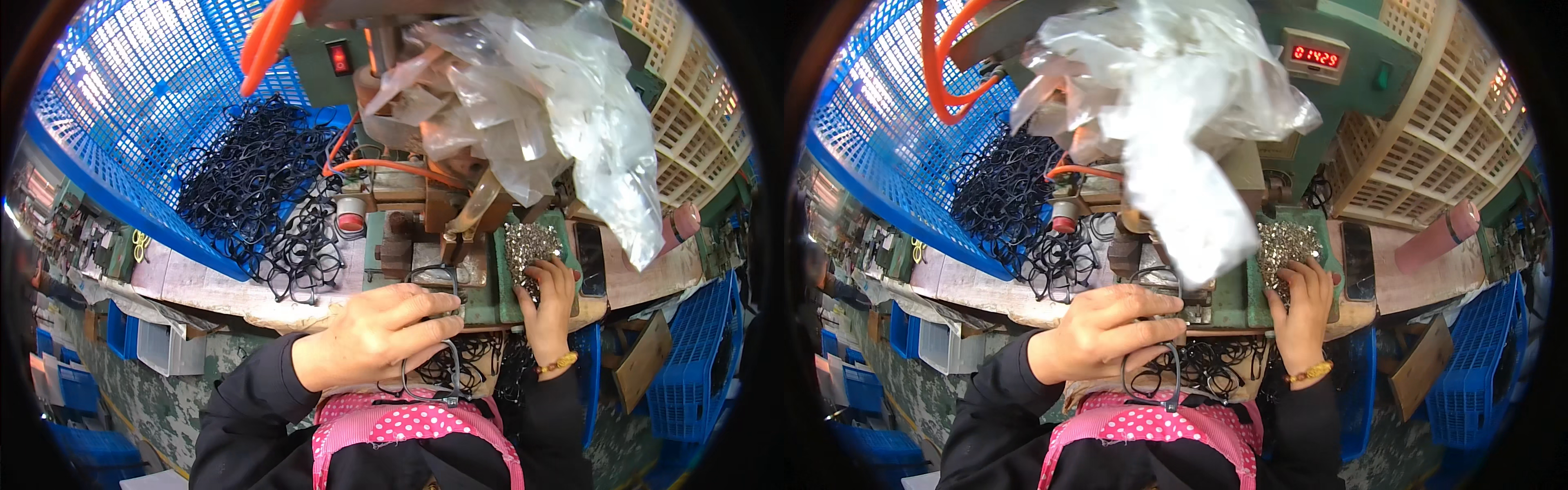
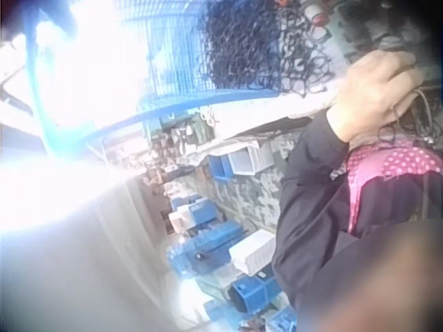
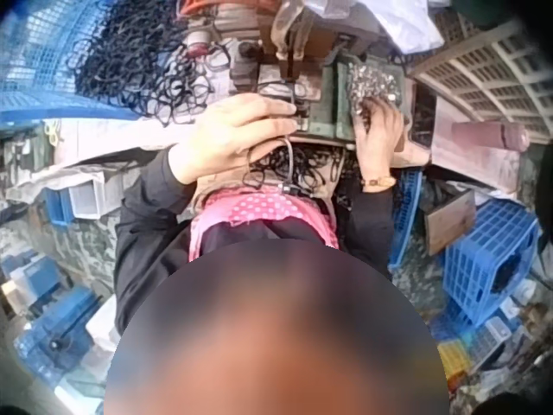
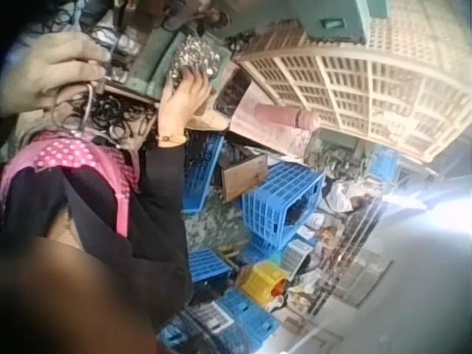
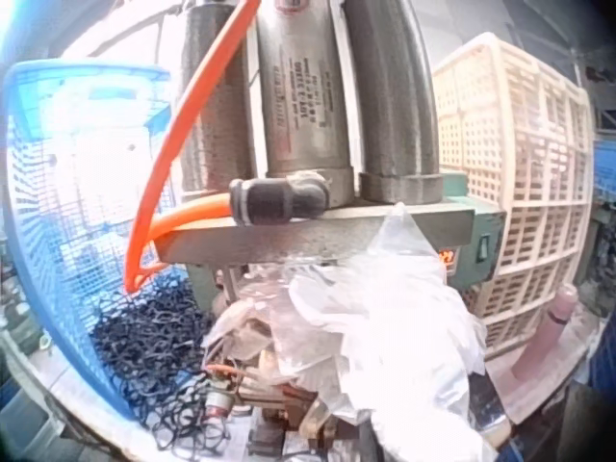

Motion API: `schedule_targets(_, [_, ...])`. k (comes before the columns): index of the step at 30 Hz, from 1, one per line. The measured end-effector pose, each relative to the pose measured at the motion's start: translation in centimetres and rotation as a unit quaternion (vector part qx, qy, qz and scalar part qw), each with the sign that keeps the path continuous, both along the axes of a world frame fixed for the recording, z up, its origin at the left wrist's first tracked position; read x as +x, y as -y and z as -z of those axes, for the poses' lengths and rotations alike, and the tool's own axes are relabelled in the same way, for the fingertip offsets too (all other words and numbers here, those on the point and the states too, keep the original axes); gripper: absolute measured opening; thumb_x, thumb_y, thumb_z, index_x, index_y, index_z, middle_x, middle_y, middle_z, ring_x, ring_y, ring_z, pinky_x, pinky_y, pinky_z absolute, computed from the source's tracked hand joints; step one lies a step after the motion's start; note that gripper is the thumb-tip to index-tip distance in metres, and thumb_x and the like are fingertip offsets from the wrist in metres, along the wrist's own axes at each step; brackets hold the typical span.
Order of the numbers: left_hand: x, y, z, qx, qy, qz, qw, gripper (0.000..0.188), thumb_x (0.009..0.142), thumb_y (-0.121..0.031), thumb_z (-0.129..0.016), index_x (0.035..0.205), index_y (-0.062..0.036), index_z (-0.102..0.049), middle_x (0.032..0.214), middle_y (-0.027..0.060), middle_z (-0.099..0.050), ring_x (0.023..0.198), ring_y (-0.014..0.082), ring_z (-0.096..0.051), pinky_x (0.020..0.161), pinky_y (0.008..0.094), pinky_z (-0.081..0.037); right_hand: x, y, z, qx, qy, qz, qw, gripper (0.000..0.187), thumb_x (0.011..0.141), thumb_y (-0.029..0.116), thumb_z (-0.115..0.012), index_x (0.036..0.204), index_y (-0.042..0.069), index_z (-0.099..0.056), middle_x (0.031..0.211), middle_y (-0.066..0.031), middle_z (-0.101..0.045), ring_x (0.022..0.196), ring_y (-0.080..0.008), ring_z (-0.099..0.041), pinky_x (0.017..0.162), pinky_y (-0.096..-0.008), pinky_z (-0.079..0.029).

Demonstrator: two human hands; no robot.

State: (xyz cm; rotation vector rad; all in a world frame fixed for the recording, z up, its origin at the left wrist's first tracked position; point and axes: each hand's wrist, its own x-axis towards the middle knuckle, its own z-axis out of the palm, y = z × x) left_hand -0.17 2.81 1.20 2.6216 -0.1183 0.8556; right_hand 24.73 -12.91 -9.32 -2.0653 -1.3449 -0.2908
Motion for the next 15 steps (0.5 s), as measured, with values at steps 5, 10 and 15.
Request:
schedule_targets(5, [-4.4, -1.2, 4.1, 0.023, 0.097, -0.212, 0.972, 0.051, 0.076, -0.001, -0.077, 0.126, -0.0018, -0.065, 0.128, 0.0207, -0.061, 0.113, 0.0374, -0.062, 0.096, 0.0438, -0.052, 0.1, -2.9, 0.6, 0.048, 0.018, 0.031, 0.998, 0.019, 0.076, 0.002, -0.078, 0.088, 0.003, -0.064, 0.104, -0.0117, -0.067, 0.120, -0.0407, -0.055, 0.106, -0.0525, -0.038])
schedule_targets(10, [-9.5, -7.9, 11.1, -0.015, -0.002, -0.492, 0.871, 0.034, 0.084, -0.008, -0.077, 0.115, -0.0018, -0.064, 0.102, 0.0174, -0.060, 0.097, 0.0375, -0.060, 0.082, 0.0407, -0.051, -0.3, -3.0, 1.2, 0.089, -0.046, 0.032, 0.994, 0.011, 0.084, 0.005, -0.072, 0.093, 0.006, -0.067, 0.101, -0.0083, -0.068, 0.113, -0.0336, -0.060, 0.109, -0.0506, -0.036])
schedule_targets(15, [-7.1, -12.7, 12.3, -0.083, 0.064, -0.465, 0.879, 0.011, 0.089, -0.005, -0.072, 0.096, -0.0007, -0.065, 0.091, 0.0103, -0.057, 0.073, 0.0235, -0.057, 0.065, 0.0332, -0.047, -1.3, -2.6, -0.6, 0.078, -0.045, 0.016, 0.996, 0.014, 0.095, 0.005, -0.062, 0.107, 0.002, -0.068, 0.101, -0.0115, -0.070, 0.096, -0.0290, -0.067, 0.085, -0.0385, -0.051])
